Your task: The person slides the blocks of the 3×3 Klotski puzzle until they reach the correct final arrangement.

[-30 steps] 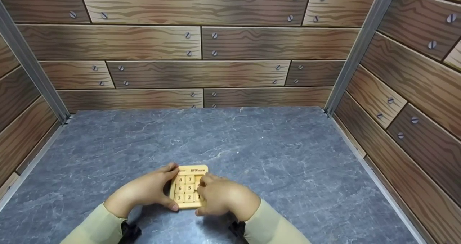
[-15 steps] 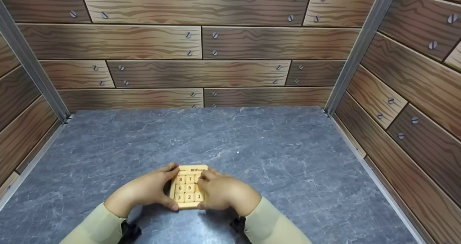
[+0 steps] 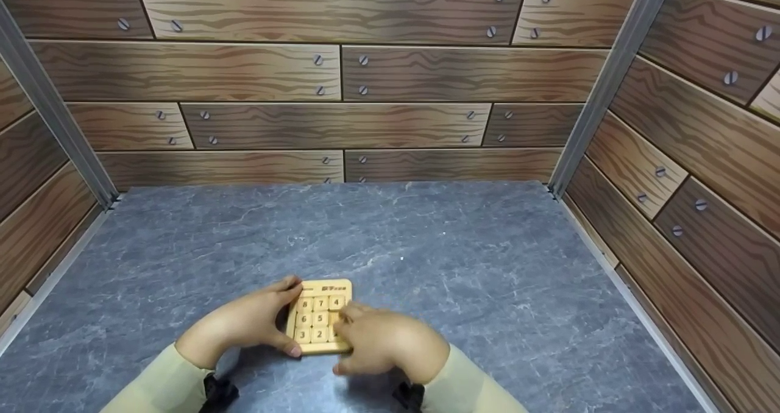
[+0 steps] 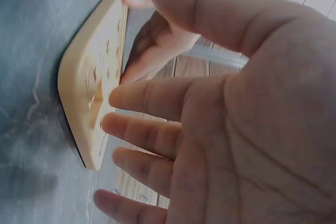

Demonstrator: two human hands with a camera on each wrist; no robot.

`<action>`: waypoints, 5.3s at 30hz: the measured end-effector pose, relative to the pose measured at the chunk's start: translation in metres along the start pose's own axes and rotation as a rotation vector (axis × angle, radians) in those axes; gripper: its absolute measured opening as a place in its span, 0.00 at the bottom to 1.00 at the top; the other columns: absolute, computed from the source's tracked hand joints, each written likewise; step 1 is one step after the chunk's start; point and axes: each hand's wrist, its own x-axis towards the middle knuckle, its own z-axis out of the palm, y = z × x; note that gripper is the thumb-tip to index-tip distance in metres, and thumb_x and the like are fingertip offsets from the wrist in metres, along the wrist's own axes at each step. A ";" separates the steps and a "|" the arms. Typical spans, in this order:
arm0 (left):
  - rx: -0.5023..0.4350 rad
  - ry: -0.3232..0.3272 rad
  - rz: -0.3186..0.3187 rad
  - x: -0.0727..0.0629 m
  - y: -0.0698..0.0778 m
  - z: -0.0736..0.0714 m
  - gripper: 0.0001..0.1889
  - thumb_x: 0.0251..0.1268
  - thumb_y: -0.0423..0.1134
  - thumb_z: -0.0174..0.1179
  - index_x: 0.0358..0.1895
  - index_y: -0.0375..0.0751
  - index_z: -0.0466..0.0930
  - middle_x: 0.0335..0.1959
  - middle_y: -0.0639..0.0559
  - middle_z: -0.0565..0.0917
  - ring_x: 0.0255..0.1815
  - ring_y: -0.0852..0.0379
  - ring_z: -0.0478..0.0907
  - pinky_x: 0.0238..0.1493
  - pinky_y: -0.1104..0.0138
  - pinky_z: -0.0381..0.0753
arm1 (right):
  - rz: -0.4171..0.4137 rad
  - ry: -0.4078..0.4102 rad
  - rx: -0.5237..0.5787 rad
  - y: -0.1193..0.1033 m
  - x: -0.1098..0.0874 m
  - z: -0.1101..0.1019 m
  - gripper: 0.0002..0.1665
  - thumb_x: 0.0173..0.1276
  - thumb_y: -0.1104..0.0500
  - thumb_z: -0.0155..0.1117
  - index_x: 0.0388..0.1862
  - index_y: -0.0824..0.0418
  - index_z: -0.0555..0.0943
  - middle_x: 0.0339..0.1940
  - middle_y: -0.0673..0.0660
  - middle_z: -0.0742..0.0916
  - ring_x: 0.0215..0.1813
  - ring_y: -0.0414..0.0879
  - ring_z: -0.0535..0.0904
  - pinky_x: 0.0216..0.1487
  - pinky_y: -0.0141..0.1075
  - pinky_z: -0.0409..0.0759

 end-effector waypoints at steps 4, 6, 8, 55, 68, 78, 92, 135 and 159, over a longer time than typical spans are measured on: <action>-0.018 -0.011 -0.008 -0.001 0.000 -0.001 0.70 0.49 0.60 0.91 0.90 0.31 0.59 0.94 0.33 0.56 0.95 0.33 0.57 0.94 0.40 0.63 | -0.044 -0.008 -0.053 -0.004 -0.009 0.006 0.50 0.76 0.31 0.72 0.89 0.51 0.74 0.88 0.52 0.75 0.92 0.56 0.67 0.93 0.57 0.69; -0.019 -0.016 -0.011 -0.001 0.000 -0.001 0.70 0.50 0.60 0.91 0.90 0.32 0.59 0.95 0.34 0.56 0.95 0.33 0.57 0.93 0.40 0.64 | -0.045 -0.012 -0.060 -0.006 -0.012 0.007 0.50 0.76 0.31 0.71 0.89 0.52 0.74 0.88 0.52 0.74 0.94 0.57 0.65 0.93 0.57 0.68; -0.016 -0.020 -0.009 0.000 0.001 -0.001 0.70 0.50 0.60 0.91 0.90 0.32 0.59 0.95 0.35 0.56 0.95 0.34 0.57 0.93 0.40 0.64 | -0.042 -0.013 -0.069 -0.007 -0.013 0.008 0.50 0.76 0.30 0.71 0.89 0.52 0.74 0.89 0.52 0.74 0.94 0.57 0.64 0.93 0.57 0.67; 0.014 -0.009 0.008 0.001 0.000 -0.001 0.70 0.50 0.61 0.90 0.90 0.30 0.59 0.94 0.32 0.57 0.95 0.32 0.58 0.94 0.40 0.63 | -0.194 0.047 -0.105 -0.003 0.007 0.018 0.43 0.81 0.35 0.69 0.88 0.50 0.74 0.92 0.48 0.72 0.97 0.55 0.58 0.95 0.57 0.64; -0.011 -0.013 -0.018 -0.002 0.003 -0.001 0.70 0.49 0.60 0.91 0.90 0.32 0.59 0.95 0.35 0.56 0.95 0.33 0.56 0.94 0.40 0.63 | -0.106 0.031 -0.071 0.000 0.000 0.009 0.38 0.80 0.35 0.69 0.83 0.47 0.81 0.88 0.43 0.78 0.95 0.57 0.62 0.94 0.62 0.63; 0.003 -0.009 -0.004 0.000 0.001 0.001 0.71 0.49 0.62 0.91 0.90 0.31 0.59 0.94 0.33 0.56 0.94 0.32 0.58 0.93 0.40 0.64 | -0.090 0.066 -0.075 0.000 -0.002 0.007 0.36 0.78 0.34 0.71 0.76 0.50 0.86 0.84 0.47 0.81 0.93 0.57 0.67 0.93 0.62 0.66; 0.032 0.007 0.018 -0.001 0.001 0.002 0.70 0.48 0.61 0.91 0.89 0.30 0.61 0.93 0.31 0.59 0.93 0.31 0.61 0.93 0.39 0.65 | -0.222 0.083 -0.125 -0.008 0.007 0.030 0.50 0.78 0.32 0.70 0.91 0.49 0.69 0.95 0.51 0.67 0.98 0.56 0.53 0.95 0.59 0.64; 0.015 -0.014 -0.006 0.000 0.003 -0.001 0.70 0.50 0.61 0.90 0.90 0.29 0.59 0.94 0.32 0.57 0.94 0.32 0.58 0.93 0.41 0.64 | -0.081 0.006 -0.092 -0.010 0.002 0.018 0.50 0.78 0.32 0.70 0.92 0.45 0.68 0.94 0.42 0.68 0.98 0.53 0.55 0.95 0.61 0.63; 0.018 0.005 0.013 0.000 0.002 -0.009 0.69 0.50 0.60 0.91 0.89 0.30 0.60 0.94 0.32 0.58 0.94 0.33 0.58 0.94 0.40 0.64 | -0.218 0.192 -0.116 -0.007 0.044 0.022 0.46 0.80 0.36 0.70 0.88 0.55 0.73 0.90 0.49 0.75 0.95 0.53 0.62 0.95 0.56 0.64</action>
